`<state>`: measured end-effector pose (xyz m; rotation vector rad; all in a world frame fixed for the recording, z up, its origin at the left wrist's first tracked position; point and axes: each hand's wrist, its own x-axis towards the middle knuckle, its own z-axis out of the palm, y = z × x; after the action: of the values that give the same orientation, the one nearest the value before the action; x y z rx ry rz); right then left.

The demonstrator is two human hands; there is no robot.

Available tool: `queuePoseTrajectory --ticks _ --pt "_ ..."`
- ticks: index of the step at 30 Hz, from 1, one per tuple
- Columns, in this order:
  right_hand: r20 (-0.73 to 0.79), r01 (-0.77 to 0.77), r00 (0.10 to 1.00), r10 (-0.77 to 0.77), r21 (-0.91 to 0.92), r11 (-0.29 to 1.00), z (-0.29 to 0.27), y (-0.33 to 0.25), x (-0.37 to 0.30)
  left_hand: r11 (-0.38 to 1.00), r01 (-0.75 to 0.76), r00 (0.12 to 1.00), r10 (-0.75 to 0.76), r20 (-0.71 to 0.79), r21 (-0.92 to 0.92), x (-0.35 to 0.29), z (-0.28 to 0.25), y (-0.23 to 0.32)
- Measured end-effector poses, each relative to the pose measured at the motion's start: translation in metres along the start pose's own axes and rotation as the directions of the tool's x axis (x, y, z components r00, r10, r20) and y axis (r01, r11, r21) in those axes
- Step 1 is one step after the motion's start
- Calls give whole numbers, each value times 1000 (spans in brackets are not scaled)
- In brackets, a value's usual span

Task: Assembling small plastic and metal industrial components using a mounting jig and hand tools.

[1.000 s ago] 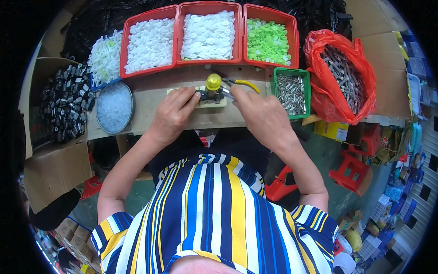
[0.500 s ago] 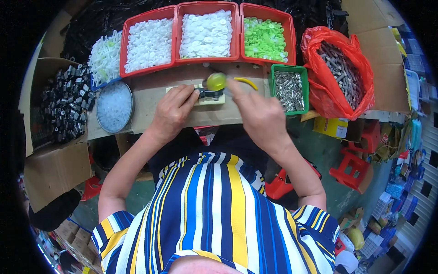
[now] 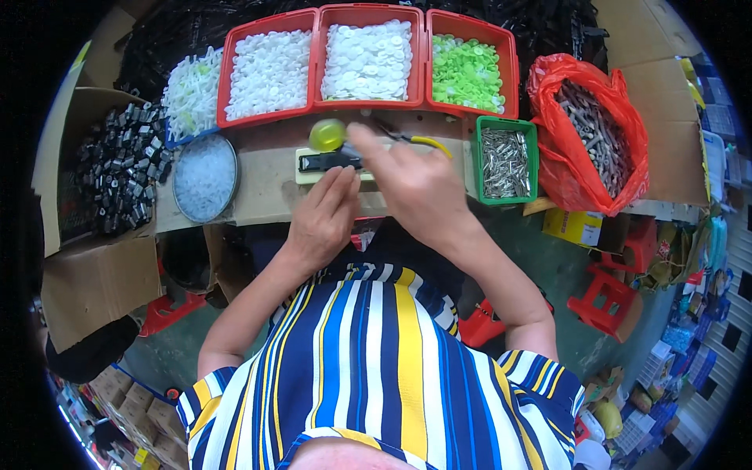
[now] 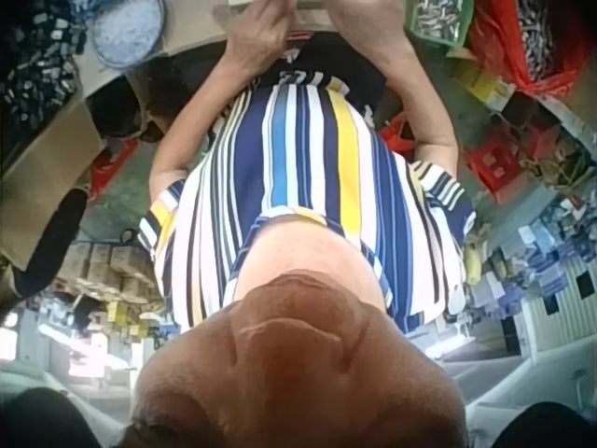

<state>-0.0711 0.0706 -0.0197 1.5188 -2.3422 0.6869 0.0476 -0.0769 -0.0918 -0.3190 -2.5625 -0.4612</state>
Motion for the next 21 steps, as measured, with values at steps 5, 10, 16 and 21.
queuePoseTrajectory --ticks 5,10,16,21 --pt "126 16 992 -12 -27 1000 4 -5 2 1000 21 1000 -21 2 -18 -3 -1 1" --pt "340 10 940 16 -76 997 18 2 1 1000 13 1000 -13 8 -20 0 -1 -1" --pt "140 -42 989 39 21 999 10 7 -3 995 71 997 -71 2 -72 -4 -11 -5" --pt "132 -59 990 55 25 998 -2 6 -2 995 93 995 -92 28 -41 -9 -13 -9"
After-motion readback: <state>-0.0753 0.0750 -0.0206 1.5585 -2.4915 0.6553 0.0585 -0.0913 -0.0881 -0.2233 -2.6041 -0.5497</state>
